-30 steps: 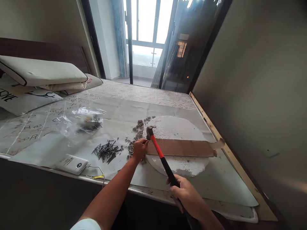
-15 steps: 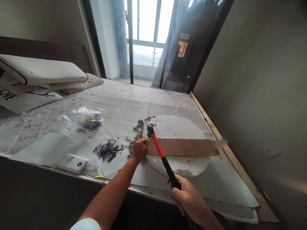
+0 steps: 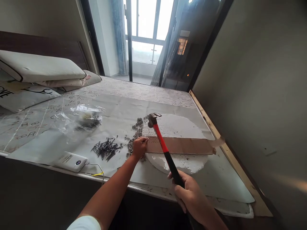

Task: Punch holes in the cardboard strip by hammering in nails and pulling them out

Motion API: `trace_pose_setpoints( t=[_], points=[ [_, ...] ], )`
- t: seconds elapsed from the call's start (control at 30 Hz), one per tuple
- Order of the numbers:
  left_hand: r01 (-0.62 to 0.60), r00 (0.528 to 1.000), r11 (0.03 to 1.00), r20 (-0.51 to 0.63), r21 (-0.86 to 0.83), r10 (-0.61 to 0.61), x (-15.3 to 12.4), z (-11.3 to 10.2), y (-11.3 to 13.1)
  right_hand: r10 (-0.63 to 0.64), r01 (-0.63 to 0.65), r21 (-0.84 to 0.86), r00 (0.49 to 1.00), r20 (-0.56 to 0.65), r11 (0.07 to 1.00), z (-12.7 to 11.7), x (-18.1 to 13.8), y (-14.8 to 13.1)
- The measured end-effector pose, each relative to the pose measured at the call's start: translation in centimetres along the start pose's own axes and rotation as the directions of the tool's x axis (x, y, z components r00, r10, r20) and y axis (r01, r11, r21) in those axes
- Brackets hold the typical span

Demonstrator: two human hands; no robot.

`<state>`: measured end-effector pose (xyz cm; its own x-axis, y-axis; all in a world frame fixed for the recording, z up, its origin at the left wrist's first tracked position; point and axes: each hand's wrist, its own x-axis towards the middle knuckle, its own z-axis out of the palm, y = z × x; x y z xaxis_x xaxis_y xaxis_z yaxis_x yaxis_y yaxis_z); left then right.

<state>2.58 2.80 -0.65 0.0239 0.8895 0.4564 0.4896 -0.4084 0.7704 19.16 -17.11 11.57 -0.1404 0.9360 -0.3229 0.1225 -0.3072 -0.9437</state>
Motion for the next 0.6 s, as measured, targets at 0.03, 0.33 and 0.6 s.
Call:
trace_pose_setpoints(
  t=[0.03, 0.33, 0.6],
  points=[
    [-0.003, 1.0, 1.0, 0.001, -0.002, 0.003, 0.0, 0.0, 0.0, -0.004, 0.004, 0.001, 1.0, 0.005, 1.0, 0.0, 0.0, 0.0],
    [0.026, 1.0, 1.0, 0.016, -0.013, -0.025, 0.1, 0.0, -0.1, 0.035, -0.035, -0.023, 0.999, -0.003, 0.999, 0.0, -0.1, -0.2],
    [0.019, 1.0, 1.0, 0.01, 0.011, -0.019, 0.1, 0.0, -0.1, 0.11, -0.109, -0.051, 0.994, 0.009, 0.993, 0.4, 0.9, 0.4]
  ],
)
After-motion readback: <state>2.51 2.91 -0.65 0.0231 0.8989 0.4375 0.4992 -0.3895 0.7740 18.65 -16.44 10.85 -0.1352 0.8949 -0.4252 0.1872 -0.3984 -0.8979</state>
